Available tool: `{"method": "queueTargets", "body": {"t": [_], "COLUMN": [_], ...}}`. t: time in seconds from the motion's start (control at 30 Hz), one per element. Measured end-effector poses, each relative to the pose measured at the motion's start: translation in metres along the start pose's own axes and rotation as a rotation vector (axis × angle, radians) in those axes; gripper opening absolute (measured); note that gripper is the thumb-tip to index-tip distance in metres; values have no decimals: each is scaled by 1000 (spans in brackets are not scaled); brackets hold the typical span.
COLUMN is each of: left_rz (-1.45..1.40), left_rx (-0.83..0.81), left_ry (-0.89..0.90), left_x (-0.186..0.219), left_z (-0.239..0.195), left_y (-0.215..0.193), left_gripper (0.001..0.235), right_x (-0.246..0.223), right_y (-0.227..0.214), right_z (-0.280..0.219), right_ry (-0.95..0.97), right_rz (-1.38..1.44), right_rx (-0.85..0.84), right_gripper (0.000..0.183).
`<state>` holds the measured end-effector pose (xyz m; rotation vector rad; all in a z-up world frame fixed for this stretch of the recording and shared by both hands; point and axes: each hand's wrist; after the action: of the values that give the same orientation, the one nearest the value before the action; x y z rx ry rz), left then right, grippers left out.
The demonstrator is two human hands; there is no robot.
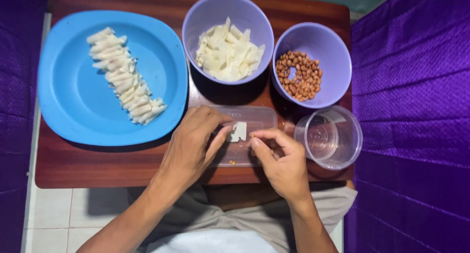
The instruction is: The person sits cross-legged on the floor and prepares spring rolls by hand. They place peanuts into square wrappers, fold them into triangular shapes, and seal the edges using water from a small container. The finished rolls are placed on a blue plate.
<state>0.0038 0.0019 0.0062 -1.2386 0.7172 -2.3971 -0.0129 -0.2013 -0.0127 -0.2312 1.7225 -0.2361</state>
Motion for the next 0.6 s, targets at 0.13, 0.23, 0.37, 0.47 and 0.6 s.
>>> {"method": "queueTargets", "body": {"t": [0.13,0.23,0.37,0.47,0.6], "left_rz": [1,62,353,543,752], "left_rx": [49,94,13,-41,-114], "left_ry": [41,93,95,120,252], "left_x": [-1,-13,-32,-62,-92], "left_z": [20,42,75,97,121], "left_y": [-19,-35,-56,-52,-32], "left_gripper": [13,14,9,5,7], "right_x": [-1,-4,-25,-41,-57], "right_y": [6,9,16,23,27], "right_z": [15,29,42,50,56], "right_ry": [76,51,172,312,322], "right_rz": [371,573,810,886,847], "right_rx": [-86,-163,-228,-232,-175], "right_gripper": [16,24,29,32,32]}}
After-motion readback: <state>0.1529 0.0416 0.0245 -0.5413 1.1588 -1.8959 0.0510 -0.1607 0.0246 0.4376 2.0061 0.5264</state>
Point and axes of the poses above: each hand's wrist, its own z-axis towards the middle knuckle, its own y-axis out of the palm, x = y × z, and after that the axes turned 9 degrees about y, right-handed
